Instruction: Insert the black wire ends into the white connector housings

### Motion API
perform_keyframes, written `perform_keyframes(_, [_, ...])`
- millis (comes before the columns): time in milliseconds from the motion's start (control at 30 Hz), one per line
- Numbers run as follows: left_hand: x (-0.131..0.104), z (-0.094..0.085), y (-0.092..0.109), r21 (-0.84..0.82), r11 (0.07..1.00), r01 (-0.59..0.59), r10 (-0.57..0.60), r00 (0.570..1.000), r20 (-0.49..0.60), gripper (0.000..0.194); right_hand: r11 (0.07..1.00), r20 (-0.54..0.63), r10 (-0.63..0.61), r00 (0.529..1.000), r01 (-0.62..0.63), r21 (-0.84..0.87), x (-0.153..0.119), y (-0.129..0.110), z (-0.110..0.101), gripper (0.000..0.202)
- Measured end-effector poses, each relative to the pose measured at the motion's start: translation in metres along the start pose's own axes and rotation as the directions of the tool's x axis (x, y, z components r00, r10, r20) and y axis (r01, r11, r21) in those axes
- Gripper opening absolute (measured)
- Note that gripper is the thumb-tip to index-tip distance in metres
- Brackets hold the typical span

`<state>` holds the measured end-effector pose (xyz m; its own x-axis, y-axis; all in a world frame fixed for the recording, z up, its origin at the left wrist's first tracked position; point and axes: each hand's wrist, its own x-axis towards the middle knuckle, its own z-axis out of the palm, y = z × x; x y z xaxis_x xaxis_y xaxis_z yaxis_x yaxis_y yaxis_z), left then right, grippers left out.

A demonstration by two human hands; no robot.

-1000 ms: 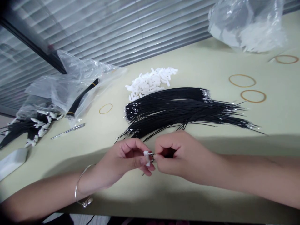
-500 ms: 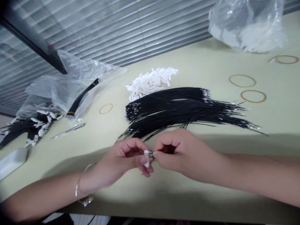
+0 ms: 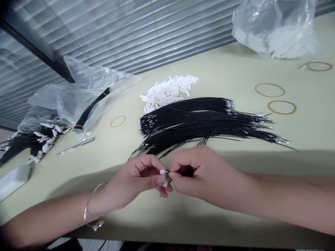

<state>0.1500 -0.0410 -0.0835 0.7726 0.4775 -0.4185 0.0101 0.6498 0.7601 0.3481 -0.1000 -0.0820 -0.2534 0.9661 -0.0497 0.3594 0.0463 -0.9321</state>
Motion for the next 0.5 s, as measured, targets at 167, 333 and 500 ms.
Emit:
perform_keyframes(167, [0.0,0.0,0.002,0.013,0.999,0.031,-0.031,1.0,-0.001,0.023,0.995,-0.054,-0.068,0.996,0.064,-0.081,-0.001,0.001,0.0,0.02])
perform_keyframes(333, [0.0,0.0,0.001,-0.005,0.999,0.031,-0.031,0.999,-0.012,0.026,0.996,-0.016,0.089,0.996,-0.089,0.023,0.0,-0.006,-0.003,0.02])
perform_keyframes(500, [0.001,0.0,0.002,-0.011,1.0,0.016,-0.016,1.0,-0.007,0.027,0.935,0.106,0.316,0.943,-0.329,0.136,0.002,-0.013,-0.008,0.022])
